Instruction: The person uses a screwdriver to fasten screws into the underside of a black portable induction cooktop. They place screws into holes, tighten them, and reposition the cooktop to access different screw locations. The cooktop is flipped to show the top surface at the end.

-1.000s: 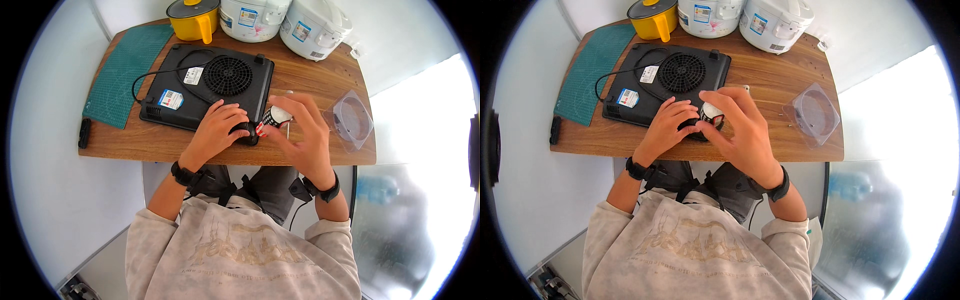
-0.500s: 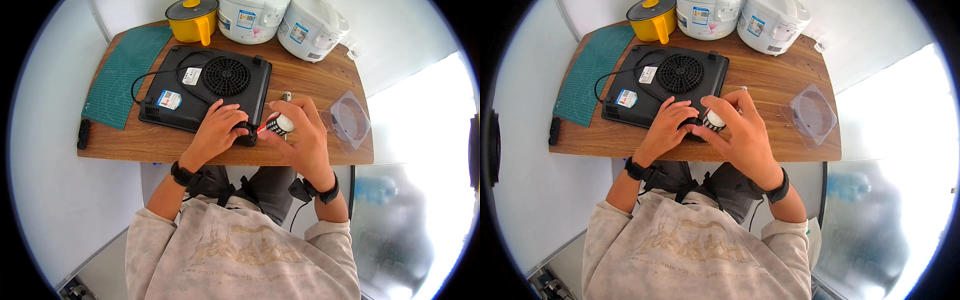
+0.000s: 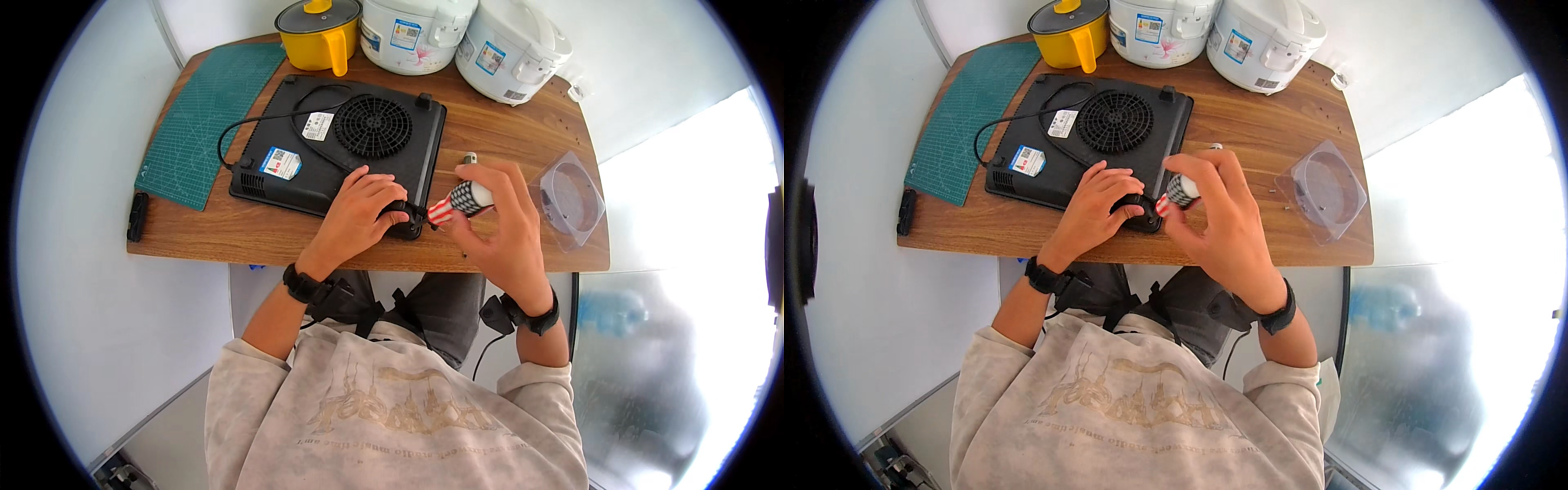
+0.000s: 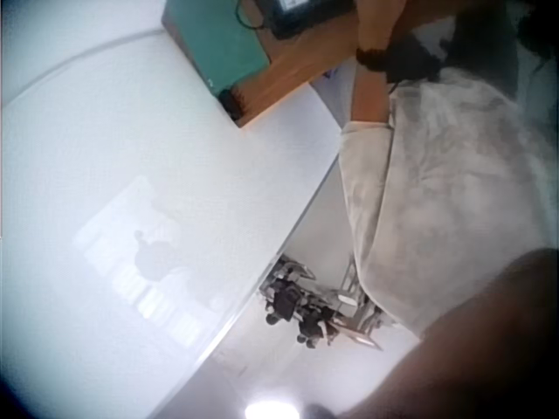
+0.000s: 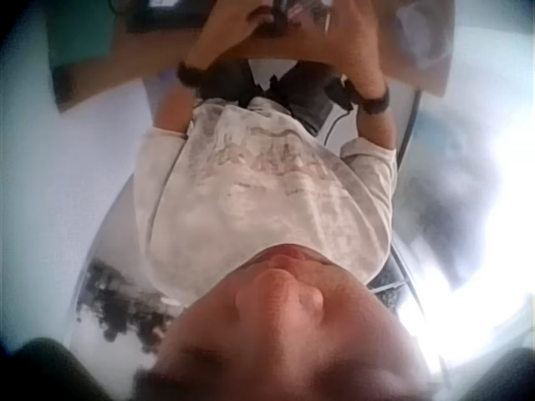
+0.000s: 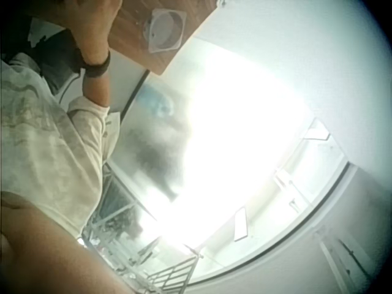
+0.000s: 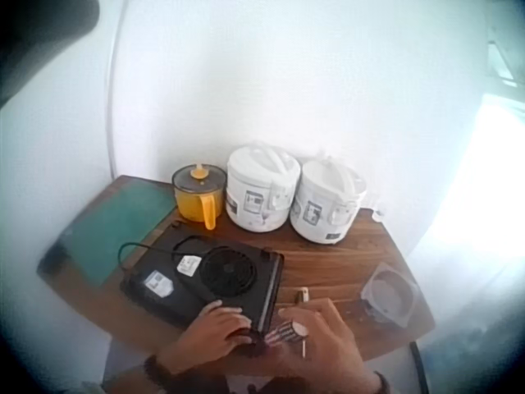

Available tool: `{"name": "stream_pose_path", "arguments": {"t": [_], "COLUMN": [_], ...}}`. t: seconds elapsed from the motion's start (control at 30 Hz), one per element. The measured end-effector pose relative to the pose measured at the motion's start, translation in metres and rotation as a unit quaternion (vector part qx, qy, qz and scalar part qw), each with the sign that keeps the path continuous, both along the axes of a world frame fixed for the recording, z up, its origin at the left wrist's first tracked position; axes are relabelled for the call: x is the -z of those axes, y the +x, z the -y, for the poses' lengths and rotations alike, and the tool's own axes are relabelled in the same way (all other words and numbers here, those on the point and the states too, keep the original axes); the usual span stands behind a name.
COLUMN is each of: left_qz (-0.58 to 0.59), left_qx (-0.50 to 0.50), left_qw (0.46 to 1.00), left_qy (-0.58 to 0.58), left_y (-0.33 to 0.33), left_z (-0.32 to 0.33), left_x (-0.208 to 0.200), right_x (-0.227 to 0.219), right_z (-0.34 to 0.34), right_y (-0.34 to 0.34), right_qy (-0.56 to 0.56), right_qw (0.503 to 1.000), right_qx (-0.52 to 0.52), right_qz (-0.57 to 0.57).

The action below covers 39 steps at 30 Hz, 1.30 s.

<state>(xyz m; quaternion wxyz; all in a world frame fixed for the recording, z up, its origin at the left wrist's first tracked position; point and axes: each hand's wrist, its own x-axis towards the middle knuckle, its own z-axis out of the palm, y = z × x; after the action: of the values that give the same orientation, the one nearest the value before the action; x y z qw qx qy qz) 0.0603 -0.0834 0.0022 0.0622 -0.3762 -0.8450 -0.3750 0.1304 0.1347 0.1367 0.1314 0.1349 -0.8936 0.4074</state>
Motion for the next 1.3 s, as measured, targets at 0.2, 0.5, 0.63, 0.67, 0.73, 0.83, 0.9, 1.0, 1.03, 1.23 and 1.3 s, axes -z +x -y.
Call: {"name": "stream_pose_path", "arguments": {"t": [0.2, 0.5, 0.63, 0.67, 0.73, 0.83, 0.9, 1.0, 1.03, 1.23, 1.3], "left_qz": [0.001, -0.015, -0.012, -0.011, -0.010, -0.010, -0.011, -0.016, -0.018, -0.022, -0.025], "left_qx": [-0.004, -0.005, -0.005, -0.006, -0.007, -0.008, -0.009, -0.010, -0.010, -0.011, -0.012], "left_qw": [1.000, 1.000, 1.000, 1.000, 1.000, 1.000, 1.000, 1.000, 1.000, 1.000, 1.000], "left_qy": [-0.002, -0.009, -0.012, -0.013, -0.010, -0.007, -0.006, -0.005, -0.004, -0.003, -0.003], "left_y": [0.000, 0.001, 0.002, 0.002, 0.002, 0.003, 0.003, 0.003, 0.003, 0.003, 0.003], "left_z": [0.000, 0.000, 0.000, 0.000, 0.000, -0.001, -0.001, 0.000, -0.001, -0.001, -0.001], "left_x": [0.003, 0.004, 0.004, 0.004, 0.003, 0.002, 0.002, 0.003, 0.004, 0.004, 0.004], "right_x": [0.006, 0.009, 0.010, 0.007, 0.006, 0.006, 0.005, 0.006, 0.007, 0.007, 0.005], "right_z": [-0.003, -0.005, -0.002, -0.001, -0.001, -0.004, -0.004, -0.002, -0.002, 0.000, 0.003], "right_y": [0.001, 0.005, 0.003, 0.003, 0.003, 0.004, 0.003, 0.005, 0.005, 0.007, 0.006], "right_qy": [0.010, -0.003, -0.009, -0.003, 0.012, 0.027, 0.028, 0.010, 0.009, 0.021, 0.026], "right_qw": [0.999, 1.000, 0.999, 0.999, 0.999, 0.998, 0.998, 0.999, 0.998, 0.996, 0.993], "right_qx": [0.009, 0.003, -0.011, -0.015, -0.017, -0.009, -0.002, 0.005, 0.003, -0.004, -0.004], "right_qz": [-0.050, -0.023, -0.040, -0.043, -0.047, -0.052, -0.058, -0.051, -0.056, -0.090, -0.116]}}
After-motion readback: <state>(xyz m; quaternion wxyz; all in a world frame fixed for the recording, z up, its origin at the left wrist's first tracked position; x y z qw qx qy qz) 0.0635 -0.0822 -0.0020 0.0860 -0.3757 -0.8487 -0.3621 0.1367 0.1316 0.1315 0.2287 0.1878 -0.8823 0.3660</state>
